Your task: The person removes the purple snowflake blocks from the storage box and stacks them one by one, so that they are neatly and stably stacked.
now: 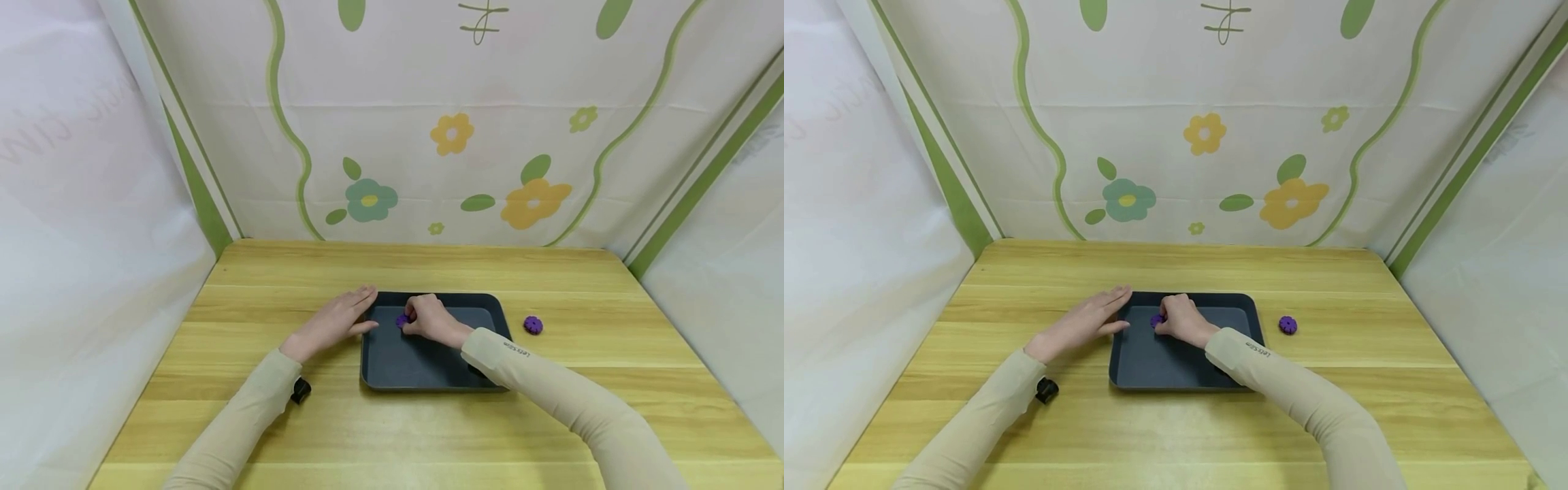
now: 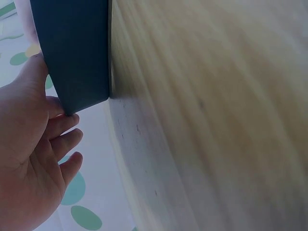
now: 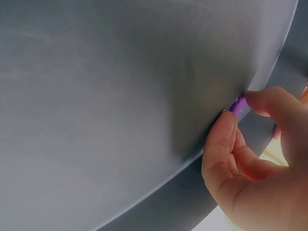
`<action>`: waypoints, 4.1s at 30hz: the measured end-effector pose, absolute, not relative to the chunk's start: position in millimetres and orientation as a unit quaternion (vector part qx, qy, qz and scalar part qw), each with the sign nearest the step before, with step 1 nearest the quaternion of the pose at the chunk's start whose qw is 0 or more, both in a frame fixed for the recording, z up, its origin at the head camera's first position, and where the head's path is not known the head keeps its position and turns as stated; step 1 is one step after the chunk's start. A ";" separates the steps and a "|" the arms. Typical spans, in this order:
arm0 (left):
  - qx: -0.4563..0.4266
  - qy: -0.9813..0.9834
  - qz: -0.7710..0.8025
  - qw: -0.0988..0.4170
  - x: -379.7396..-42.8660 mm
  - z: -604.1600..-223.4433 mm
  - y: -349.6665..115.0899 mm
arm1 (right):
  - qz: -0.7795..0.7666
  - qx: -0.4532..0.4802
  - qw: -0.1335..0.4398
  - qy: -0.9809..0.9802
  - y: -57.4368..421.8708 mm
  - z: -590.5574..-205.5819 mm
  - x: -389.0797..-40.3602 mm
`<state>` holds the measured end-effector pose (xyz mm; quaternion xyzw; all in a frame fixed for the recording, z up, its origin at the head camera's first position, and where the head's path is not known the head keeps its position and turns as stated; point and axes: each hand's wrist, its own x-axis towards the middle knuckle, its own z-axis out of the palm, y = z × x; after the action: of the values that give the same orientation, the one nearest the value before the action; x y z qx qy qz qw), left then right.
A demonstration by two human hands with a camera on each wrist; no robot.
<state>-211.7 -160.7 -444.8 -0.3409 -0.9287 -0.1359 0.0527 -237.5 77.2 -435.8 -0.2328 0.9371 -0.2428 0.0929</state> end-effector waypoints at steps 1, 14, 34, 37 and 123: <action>-0.342 -0.928 -0.137 0.053 -211.8 -444.4 -160.8 | -0.244 -0.232 0.094 0.937 77.0 -435.3 -237.7; -0.344 -0.929 -0.127 0.055 -213.2 -445.0 -160.5 | -0.250 -0.250 0.088 0.931 79.1 -436.6 -243.5; -0.338 -0.931 -0.130 0.042 -212.9 -446.7 -161.4 | -0.262 -0.289 0.078 0.918 88.8 -436.9 -241.6; -0.337 -0.932 -0.131 0.039 -213.2 -446.9 -161.4 | -0.259 -0.282 0.078 0.920 92.3 -434.6 -240.6; -0.344 -0.928 -0.136 0.049 -211.6 -447.0 -161.5 | -0.253 -0.124 0.002 0.959 279.1 -400.3 -224.4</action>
<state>-211.6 -161.5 -447.0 -0.3439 -0.9278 -0.1359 0.0485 -224.4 279.1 -400.3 -0.1244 0.9594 -0.2530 0.0023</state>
